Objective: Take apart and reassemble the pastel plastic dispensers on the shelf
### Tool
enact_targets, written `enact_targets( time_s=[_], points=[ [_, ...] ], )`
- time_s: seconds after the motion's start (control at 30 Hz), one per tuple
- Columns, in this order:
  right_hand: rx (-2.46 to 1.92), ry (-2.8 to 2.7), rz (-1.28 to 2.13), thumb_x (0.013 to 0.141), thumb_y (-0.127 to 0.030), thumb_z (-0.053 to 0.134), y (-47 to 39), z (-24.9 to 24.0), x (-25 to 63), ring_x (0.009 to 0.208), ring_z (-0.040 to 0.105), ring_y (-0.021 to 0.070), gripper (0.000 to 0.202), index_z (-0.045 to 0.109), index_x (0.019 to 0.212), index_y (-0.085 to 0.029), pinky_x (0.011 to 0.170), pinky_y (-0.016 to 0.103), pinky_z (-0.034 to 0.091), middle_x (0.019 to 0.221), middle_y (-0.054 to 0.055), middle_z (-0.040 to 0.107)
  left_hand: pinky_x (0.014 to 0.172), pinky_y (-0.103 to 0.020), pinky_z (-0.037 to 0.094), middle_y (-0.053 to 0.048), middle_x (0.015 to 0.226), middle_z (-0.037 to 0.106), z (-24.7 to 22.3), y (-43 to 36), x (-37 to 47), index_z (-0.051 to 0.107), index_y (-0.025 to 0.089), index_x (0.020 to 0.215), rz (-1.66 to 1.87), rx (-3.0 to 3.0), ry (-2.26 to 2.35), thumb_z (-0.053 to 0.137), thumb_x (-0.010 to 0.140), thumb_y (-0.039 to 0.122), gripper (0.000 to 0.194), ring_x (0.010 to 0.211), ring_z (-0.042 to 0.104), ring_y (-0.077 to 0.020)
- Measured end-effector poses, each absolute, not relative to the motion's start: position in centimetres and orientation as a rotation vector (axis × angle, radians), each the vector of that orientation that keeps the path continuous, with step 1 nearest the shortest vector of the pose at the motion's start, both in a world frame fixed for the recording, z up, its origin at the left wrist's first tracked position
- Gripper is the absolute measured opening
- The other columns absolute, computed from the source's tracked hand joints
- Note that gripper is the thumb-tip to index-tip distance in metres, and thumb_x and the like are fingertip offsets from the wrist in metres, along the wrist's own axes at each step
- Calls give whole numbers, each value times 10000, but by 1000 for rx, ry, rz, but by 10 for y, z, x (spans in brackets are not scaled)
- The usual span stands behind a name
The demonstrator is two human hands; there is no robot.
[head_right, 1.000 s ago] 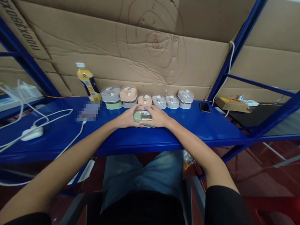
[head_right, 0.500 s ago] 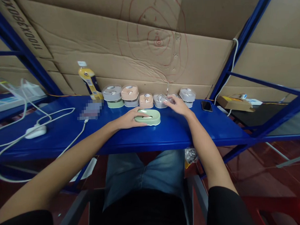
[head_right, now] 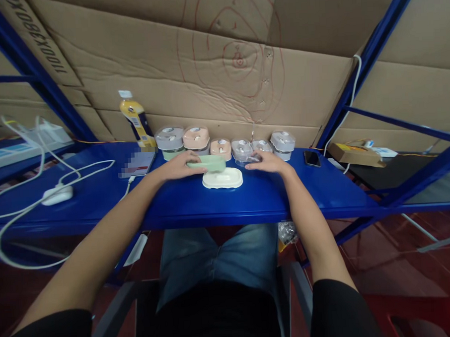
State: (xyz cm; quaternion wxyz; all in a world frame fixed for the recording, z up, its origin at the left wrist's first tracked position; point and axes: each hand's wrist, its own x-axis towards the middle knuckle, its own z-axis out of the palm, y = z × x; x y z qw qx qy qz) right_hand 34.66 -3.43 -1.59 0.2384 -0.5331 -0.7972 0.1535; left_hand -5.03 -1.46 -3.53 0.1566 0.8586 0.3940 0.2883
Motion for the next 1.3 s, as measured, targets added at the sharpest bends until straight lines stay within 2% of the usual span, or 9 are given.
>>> enact_targets(
  time_s=[0.13,0.23,0.37,0.5,0.6,0.77,0.87,1.07,1.3],
  points=[
    [-1440,-2236,423,735,-777,905,-31,-18,350,859,723,292,763,785,1278,-255,811,487,631,971,70,765,1043,-577,587,-89,959,744,-34,-12,-54,783,249,806,800,2481,1097,845,739,781,540,1013,721,-333],
    [-1353,-2146,346,800,-781,854,-36,-16,345,919,738,316,754,768,1334,-255,883,527,635,1032,90,786,1115,-575,565,-94,1122,791,-33,-22,-45,811,249,1013,884,2461,996,846,776,737,544,1121,738,-332],
    [-1127,-2085,291,824,-754,841,-48,-12,326,1209,729,376,769,738,1398,-252,1091,591,579,1385,144,769,1211,-590,516,-162,1474,718,-37,-41,-22,679,209,1412,962,2402,919,916,733,695,868,1364,683,-397],
    [-995,-2195,338,796,-722,876,-57,-16,295,1268,721,372,811,735,1427,-232,1128,578,563,1440,150,761,1201,-623,529,-213,1551,659,-46,-50,-1,535,185,1559,966,2398,886,977,647,697,1136,1417,650,-468],
    [-986,-2274,327,790,-707,891,-60,-24,275,1231,734,358,817,736,1438,-232,1123,570,567,1400,144,779,1192,-645,532,-231,1567,645,-52,-50,5,468,187,1613,974,2382,855,980,653,683,1196,1433,642,-493],
    [-1028,-2326,214,802,-739,875,-61,-36,260,1298,699,385,876,704,1497,-234,1151,601,547,1407,168,753,1234,-666,492,-246,1652,579,-57,-48,6,402,205,1673,971,2355,881,1003,622,628,1283,1487,605,-504],
    [-1048,-2341,175,822,-755,854,-62,-37,260,1272,700,385,900,690,1528,-221,1145,603,551,1356,172,752,1232,-686,486,-250,1623,605,-57,-48,6,357,197,1704,945,2335,902,1007,612,608,1336,1475,615,-506],
    [-1055,-2346,186,823,-764,861,-62,-33,260,1214,717,370,831,745,1482,-271,1117,592,569,1293,132,768,1239,-713,473,-277,1630,583,-58,-48,9,245,186,1758,994,2327,872,1032,573,607,1484,1509,577,-538],
    [-1084,-2368,181,839,-763,848,-63,-32,258,1186,722,360,816,754,1483,-270,1092,553,577,1237,127,772,1250,-682,478,-258,1695,523,-60,-49,9,331,222,1729,981,2404,832,1043,589,654,1411,1539,546,-533]
  ],
)
